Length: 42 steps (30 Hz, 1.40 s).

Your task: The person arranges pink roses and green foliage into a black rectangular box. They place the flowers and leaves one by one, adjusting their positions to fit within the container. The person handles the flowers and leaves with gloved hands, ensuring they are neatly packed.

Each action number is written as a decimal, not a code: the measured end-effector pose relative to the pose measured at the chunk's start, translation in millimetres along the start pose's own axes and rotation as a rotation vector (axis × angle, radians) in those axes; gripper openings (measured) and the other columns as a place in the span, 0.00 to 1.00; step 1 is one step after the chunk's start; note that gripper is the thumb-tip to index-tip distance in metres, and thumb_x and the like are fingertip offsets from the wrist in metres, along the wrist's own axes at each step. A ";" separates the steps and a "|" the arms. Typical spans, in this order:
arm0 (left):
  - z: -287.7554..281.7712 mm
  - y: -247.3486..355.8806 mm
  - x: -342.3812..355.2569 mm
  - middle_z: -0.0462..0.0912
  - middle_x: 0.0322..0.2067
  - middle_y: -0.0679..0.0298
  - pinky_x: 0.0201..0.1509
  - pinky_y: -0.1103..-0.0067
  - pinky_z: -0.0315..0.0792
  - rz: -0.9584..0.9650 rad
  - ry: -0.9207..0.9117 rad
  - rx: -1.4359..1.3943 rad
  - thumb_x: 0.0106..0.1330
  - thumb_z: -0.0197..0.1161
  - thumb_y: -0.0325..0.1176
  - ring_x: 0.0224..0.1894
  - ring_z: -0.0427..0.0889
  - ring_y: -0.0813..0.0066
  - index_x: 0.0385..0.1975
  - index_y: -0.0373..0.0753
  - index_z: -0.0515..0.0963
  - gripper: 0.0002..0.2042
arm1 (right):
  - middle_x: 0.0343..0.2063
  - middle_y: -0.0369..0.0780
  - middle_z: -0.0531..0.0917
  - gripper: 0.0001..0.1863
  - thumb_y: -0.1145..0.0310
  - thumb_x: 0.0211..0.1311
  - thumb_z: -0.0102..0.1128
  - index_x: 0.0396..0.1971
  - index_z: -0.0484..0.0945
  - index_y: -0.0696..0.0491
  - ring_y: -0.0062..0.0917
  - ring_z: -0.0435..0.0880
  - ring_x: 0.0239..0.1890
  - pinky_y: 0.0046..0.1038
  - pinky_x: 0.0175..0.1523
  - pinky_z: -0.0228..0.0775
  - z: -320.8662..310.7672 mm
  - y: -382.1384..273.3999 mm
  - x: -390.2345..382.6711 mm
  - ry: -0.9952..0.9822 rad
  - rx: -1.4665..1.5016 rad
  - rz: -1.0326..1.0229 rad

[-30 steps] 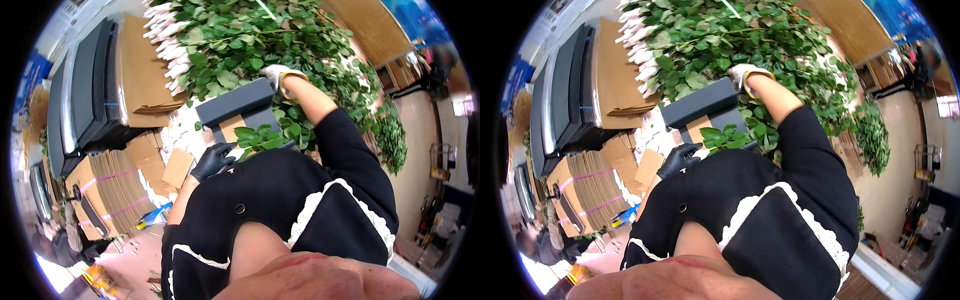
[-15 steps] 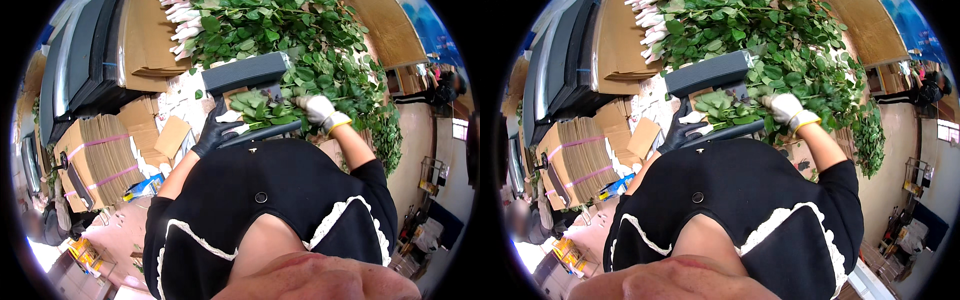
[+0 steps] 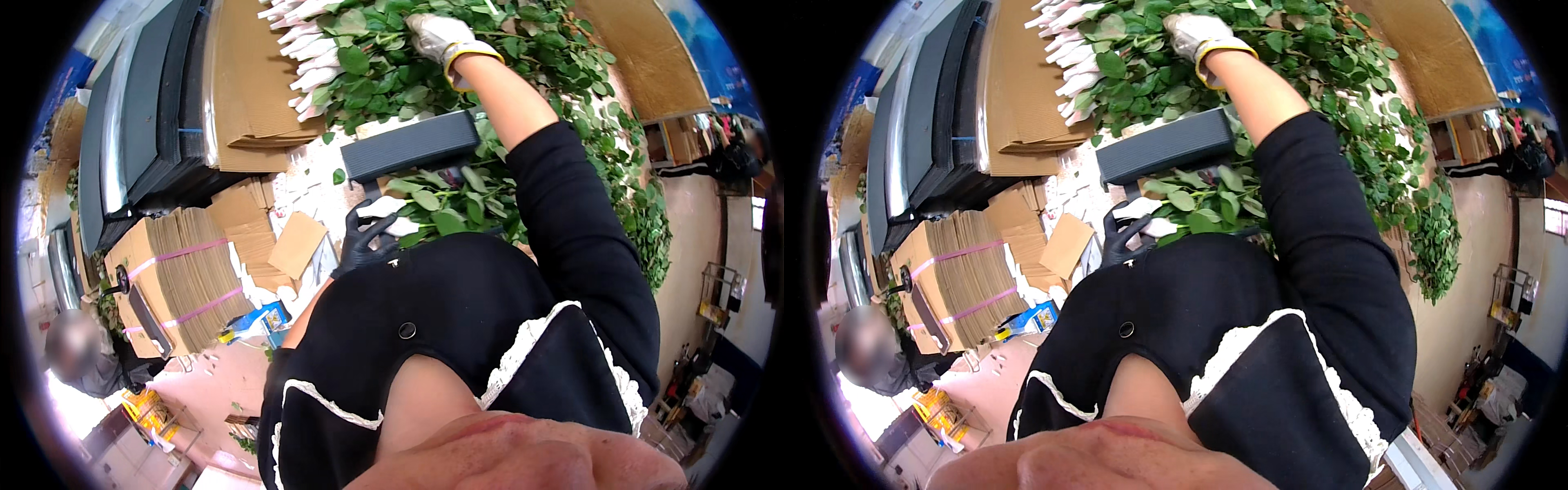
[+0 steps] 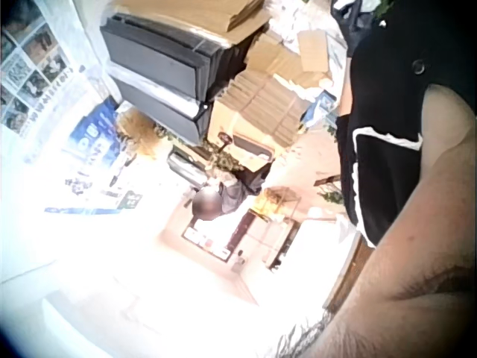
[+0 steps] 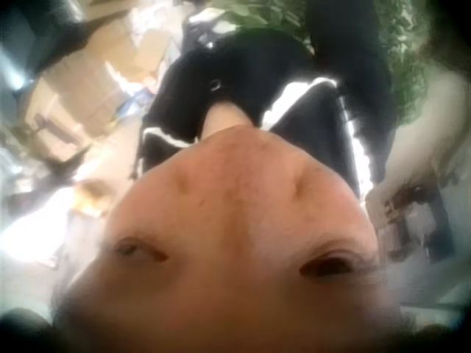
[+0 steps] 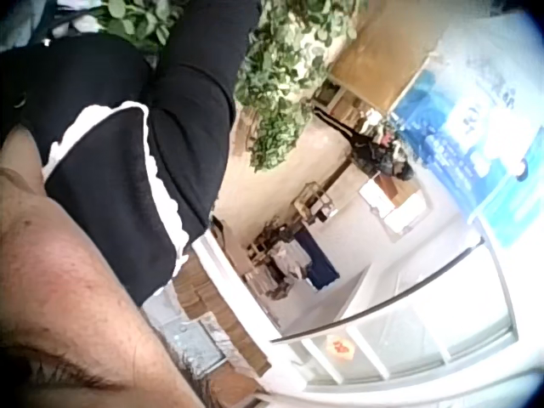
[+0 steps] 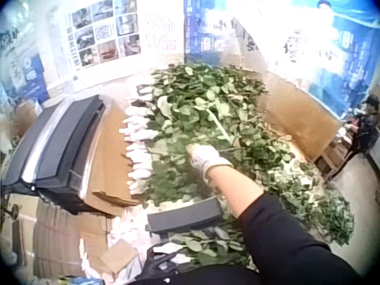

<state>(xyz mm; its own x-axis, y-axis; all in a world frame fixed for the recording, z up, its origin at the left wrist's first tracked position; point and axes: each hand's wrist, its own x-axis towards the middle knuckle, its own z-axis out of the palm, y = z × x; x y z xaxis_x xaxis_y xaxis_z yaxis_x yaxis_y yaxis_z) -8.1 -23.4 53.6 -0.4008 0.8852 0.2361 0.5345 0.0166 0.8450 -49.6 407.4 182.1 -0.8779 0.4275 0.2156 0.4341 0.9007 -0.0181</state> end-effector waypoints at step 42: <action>-4.4 -3.5 41.9 0.72 0.55 0.54 0.61 0.67 0.69 0.158 -0.335 -0.084 0.51 0.74 0.31 0.57 0.72 0.54 0.58 0.40 0.74 0.30 | 0.34 0.38 0.86 0.07 0.64 0.55 0.58 0.34 0.80 0.43 0.32 0.87 0.35 0.34 0.34 0.79 -227.1 -70.1 -189.2 0.431 0.047 -0.265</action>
<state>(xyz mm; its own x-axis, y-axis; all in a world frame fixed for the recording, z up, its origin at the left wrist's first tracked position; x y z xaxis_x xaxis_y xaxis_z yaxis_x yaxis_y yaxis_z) -30.1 11.6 62.7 -0.0458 0.9769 0.2085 0.5020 -0.1580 0.8503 131.9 245.7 364.3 -0.7895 0.1222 0.6015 0.1900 0.9805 0.0502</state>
